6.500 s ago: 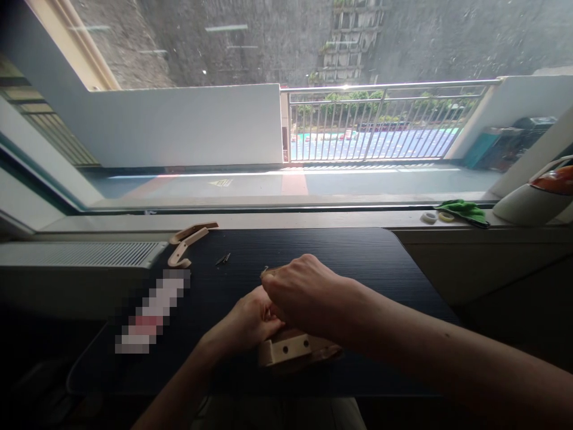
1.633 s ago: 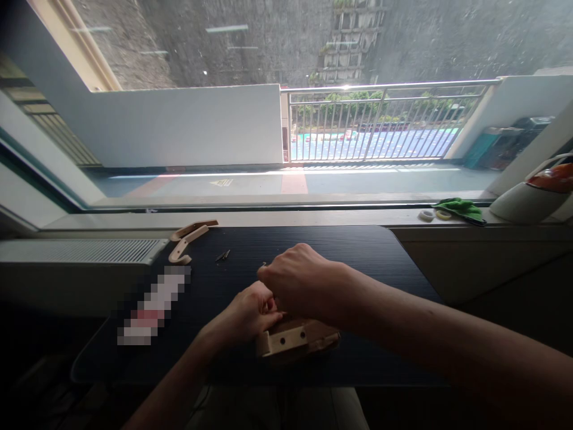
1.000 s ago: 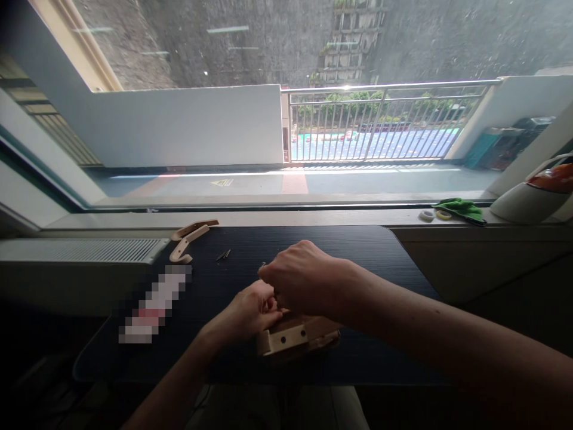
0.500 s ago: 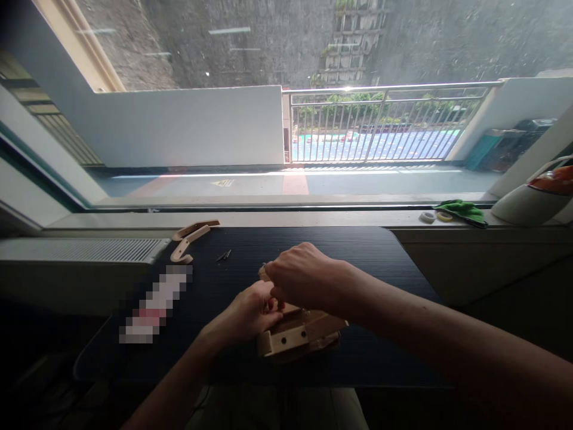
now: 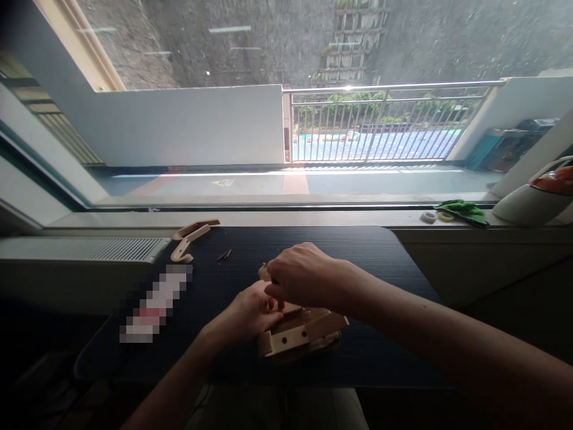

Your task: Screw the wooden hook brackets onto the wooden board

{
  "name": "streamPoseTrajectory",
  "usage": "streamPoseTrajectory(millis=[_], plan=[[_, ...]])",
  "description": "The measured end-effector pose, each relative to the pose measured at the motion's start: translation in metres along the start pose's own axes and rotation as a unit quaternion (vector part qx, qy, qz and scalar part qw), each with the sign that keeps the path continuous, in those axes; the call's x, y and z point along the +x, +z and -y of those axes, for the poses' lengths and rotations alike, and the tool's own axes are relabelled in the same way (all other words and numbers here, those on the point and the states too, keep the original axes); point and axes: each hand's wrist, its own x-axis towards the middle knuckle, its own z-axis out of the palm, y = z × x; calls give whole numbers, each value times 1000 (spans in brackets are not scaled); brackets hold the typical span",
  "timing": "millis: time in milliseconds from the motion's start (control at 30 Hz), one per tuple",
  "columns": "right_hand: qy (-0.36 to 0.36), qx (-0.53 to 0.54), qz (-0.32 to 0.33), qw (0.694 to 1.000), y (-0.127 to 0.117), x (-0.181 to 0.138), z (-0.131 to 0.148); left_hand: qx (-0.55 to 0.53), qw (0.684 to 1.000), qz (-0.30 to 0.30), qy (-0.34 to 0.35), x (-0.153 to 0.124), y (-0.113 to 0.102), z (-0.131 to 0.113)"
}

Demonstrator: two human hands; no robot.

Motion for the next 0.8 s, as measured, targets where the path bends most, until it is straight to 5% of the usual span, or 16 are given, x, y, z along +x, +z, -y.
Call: streamPoseTrajectory(millis=[267, 533, 800], plan=[[-65, 5, 42, 997, -13, -4, 3, 4, 1000, 12, -15, 0, -3, -3], [-39, 6, 12, 999, 4, -5, 0, 14, 1000, 15, -5, 1, -2, -2], [-49, -14, 27, 998, -9, -11, 2, 3, 1000, 13, -17, 0, -2, -2]])
